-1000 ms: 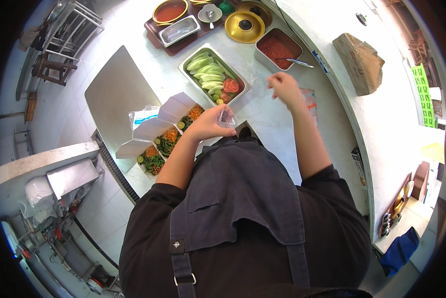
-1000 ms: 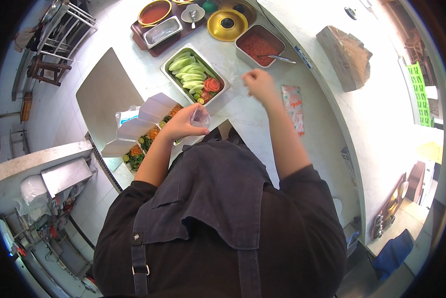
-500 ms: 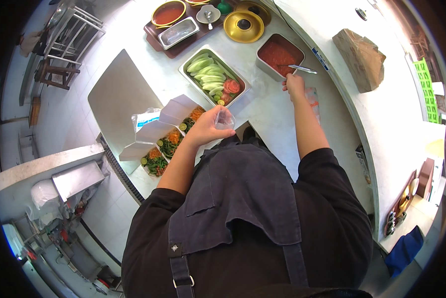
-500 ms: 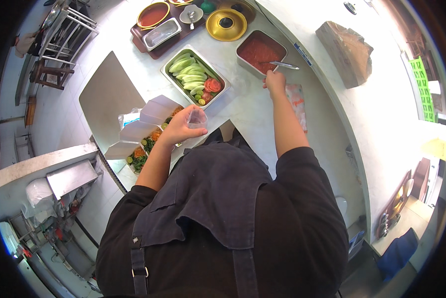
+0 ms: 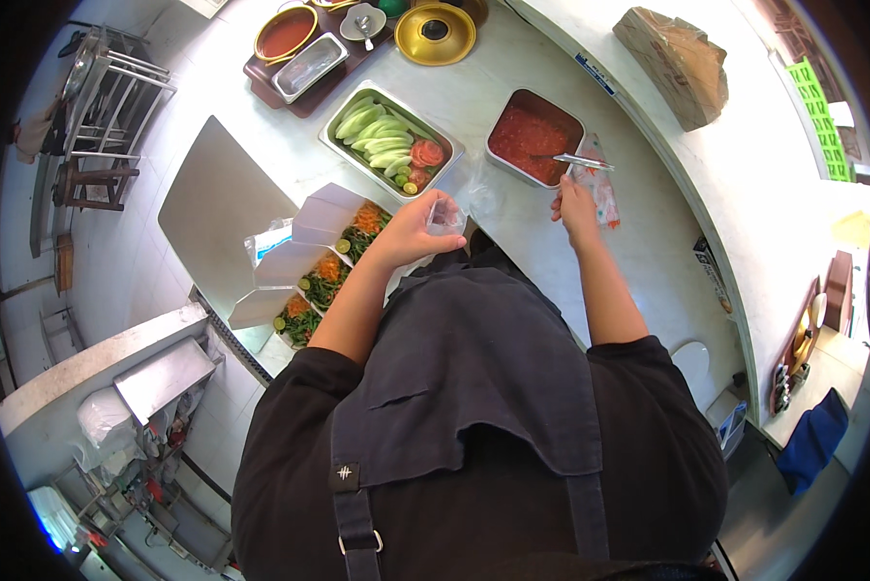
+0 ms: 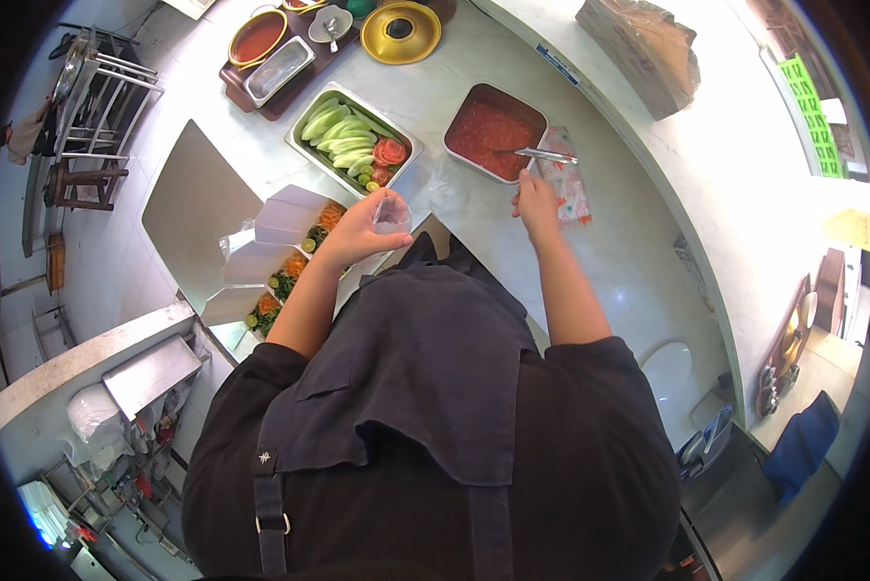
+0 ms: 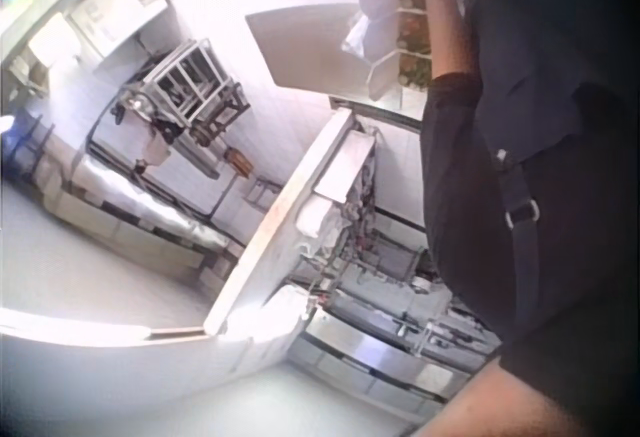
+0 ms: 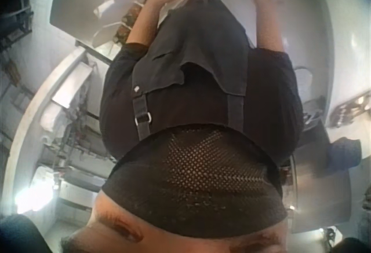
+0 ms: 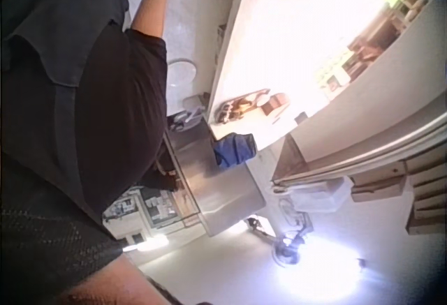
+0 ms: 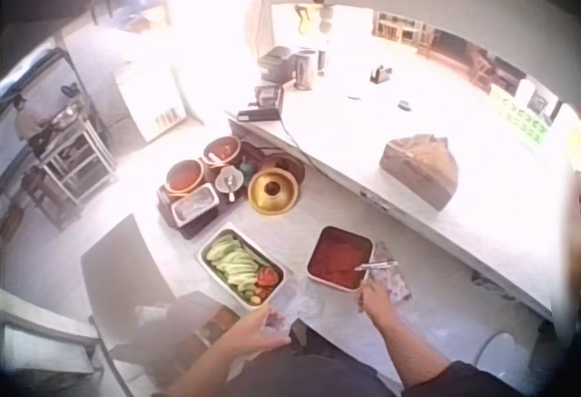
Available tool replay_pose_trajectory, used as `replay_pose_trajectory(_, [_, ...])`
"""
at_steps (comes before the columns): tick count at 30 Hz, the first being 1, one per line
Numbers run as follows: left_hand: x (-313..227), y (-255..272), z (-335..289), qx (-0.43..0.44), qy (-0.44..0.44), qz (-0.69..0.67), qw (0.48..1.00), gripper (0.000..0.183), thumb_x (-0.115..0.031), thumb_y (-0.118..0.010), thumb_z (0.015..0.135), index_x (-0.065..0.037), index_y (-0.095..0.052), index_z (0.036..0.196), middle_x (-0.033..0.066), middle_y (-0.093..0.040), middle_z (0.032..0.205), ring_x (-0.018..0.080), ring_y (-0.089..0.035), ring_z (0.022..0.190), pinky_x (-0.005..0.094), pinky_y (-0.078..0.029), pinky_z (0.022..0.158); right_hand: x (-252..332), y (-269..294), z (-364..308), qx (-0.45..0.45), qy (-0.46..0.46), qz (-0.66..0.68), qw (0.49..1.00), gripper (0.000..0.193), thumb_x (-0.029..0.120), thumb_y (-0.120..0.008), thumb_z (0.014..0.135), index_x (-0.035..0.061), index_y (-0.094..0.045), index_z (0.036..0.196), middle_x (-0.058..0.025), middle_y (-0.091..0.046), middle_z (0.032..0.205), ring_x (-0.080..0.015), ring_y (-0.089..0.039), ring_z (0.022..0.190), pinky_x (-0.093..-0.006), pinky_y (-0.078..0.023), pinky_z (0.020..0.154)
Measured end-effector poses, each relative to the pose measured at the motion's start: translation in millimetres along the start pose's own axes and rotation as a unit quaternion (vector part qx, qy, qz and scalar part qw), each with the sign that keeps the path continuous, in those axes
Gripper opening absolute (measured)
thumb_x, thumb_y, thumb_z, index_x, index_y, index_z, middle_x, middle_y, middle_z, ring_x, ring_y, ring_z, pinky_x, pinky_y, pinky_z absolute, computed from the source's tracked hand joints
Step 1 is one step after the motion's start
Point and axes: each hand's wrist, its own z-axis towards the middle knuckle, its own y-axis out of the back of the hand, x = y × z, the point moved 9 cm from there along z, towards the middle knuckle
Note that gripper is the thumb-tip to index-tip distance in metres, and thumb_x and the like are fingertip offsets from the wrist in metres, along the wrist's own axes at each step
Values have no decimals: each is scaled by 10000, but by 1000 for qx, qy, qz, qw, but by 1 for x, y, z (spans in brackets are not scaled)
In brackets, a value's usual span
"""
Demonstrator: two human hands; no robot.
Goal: The person assembles three white takeout boxes with various food items. They layer green vegetables, bean sprouts, and a red sauce into the boxes, then add sliced cucumbers and tomatoes. Finally, they prepare a small plastic bag with red sauce using a ladle.
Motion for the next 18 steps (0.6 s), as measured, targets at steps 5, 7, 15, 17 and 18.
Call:
replay_pose_trajectory(5, [11,8,-4,-32,-1,20,999,457,-195,-786,696,-55,-501,1025,21,-549,935,126,-529,901,288,-427,844,-13,-84,-41,178,139,-155,962,323,301,-573,837,-8,-629,910,-161,-610,867,-269,-596,714,-356,-477,681])
replay_pose_trajectory(7, [12,11,-12,-55,-2,24,998,459,-198,-784,698,-55,-498,1028,25,-550,937,127,-530,897,289,-428,840,-8,-122,-51,231,184,-209,932,403,291,-598,791,-2,-615,1066,-223,-572,1061,-336,-588,936,-386,-462,836])
replay_pose_trajectory(15, [-13,38,-45,-141,-65,65,986,481,-193,-776,702,-49,-482,1055,45,-551,945,143,-542,886,300,-440,830,36,-177,3,131,203,-308,920,588,224,-554,771,-1,-454,1304,-300,-402,1328,-388,-502,1148,-399,-402,986])
replay_pose_trajectory(17, [-20,43,-50,-157,-80,81,981,495,-192,-776,699,-41,-479,1065,51,-552,943,148,-548,880,304,-447,825,45,-173,-5,170,186,-290,923,551,221,-537,779,59,-479,1303,-255,-541,1194,-366,-543,1099,-407,-420,959])
replay_pose_trajectory(18, [-22,45,-52,-165,-88,89,978,502,-192,-777,698,-38,-478,1071,55,-553,941,151,-552,877,306,-450,822,47,-167,-11,176,163,-267,933,532,224,-536,780,76,-500,1290,-239,-572,1150,-359,-552,1088,-410,-425,951])
